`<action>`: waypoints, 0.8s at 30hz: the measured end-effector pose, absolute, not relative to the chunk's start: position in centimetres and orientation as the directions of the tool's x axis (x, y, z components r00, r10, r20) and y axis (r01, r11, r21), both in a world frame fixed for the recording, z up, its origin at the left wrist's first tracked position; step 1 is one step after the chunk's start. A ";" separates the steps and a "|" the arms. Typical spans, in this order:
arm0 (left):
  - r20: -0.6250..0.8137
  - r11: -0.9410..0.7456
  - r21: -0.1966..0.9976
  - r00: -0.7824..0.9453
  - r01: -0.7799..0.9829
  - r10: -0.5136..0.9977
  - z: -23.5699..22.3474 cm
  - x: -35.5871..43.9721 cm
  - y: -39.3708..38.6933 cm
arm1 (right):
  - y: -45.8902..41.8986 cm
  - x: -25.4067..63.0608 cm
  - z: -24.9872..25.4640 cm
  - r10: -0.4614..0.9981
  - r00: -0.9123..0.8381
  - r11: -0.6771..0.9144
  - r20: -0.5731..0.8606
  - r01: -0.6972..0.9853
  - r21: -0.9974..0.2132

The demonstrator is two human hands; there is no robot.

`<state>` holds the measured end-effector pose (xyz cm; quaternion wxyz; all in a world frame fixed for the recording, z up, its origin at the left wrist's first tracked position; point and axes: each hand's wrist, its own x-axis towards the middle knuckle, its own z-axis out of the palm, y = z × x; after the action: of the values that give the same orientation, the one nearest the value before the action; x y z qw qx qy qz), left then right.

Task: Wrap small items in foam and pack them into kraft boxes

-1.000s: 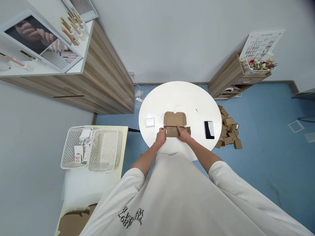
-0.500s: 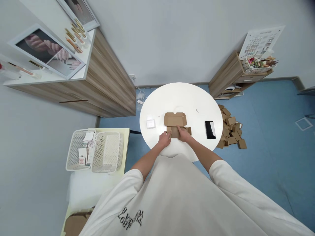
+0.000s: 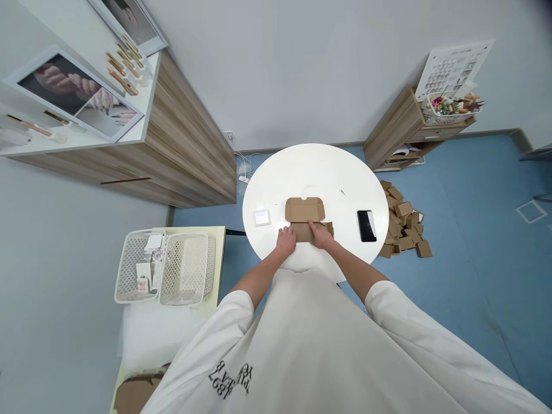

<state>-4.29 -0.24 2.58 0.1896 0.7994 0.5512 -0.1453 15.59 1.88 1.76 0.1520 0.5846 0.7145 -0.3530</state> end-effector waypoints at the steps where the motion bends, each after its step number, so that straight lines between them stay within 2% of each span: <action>1: -0.413 -0.320 0.136 0.348 0.937 0.842 2.5 -4.4 -0.2 | 1.9 15.6 1.8 0.727 -0.270 0.067 -0.631 0.943 -0.326; 4: -0.353 -0.357 0.122 0.376 0.926 0.857 2.2 -4.6 0.2 | 2.0 15.6 1.7 0.721 -0.269 0.069 -0.638 0.945 -0.320; 10: -0.390 -0.413 0.128 0.428 0.902 0.815 1.7 -4.6 1.3 | 1.3 16.0 1.6 0.748 -0.286 0.092 -0.599 0.939 -0.332; 12: -0.379 -0.423 0.130 0.439 0.897 0.815 1.7 -4.7 1.5 | 0.2 16.7 1.8 0.798 -0.305 0.133 -0.521 0.931 -0.341; 14: -0.363 -0.432 0.133 0.450 0.892 0.816 1.6 -4.7 1.5 | -1.4 17.7 2.0 0.877 -0.296 0.175 -0.377 0.930 -0.324; 17: -0.350 -0.435 0.138 0.454 0.890 0.819 1.5 -4.8 1.5 | -3.5 19.5 2.0 0.963 -0.143 0.082 -0.227 0.962 -0.259; 20: -0.350 -0.430 0.129 0.447 0.893 0.823 1.4 -4.8 1.6 | -4.1 21.0 1.5 0.964 -0.006 -0.056 -0.267 0.973 -0.225; 24: -0.364 -0.426 0.121 0.440 0.896 0.821 1.5 -4.6 1.6 | -2.6 21.2 0.8 0.919 0.014 -0.135 -0.395 0.950 -0.282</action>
<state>-4.56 1.57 1.47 0.1497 0.8351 0.5142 -0.1257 21.23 -2.56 0.79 0.0316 0.7112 0.6568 -0.2485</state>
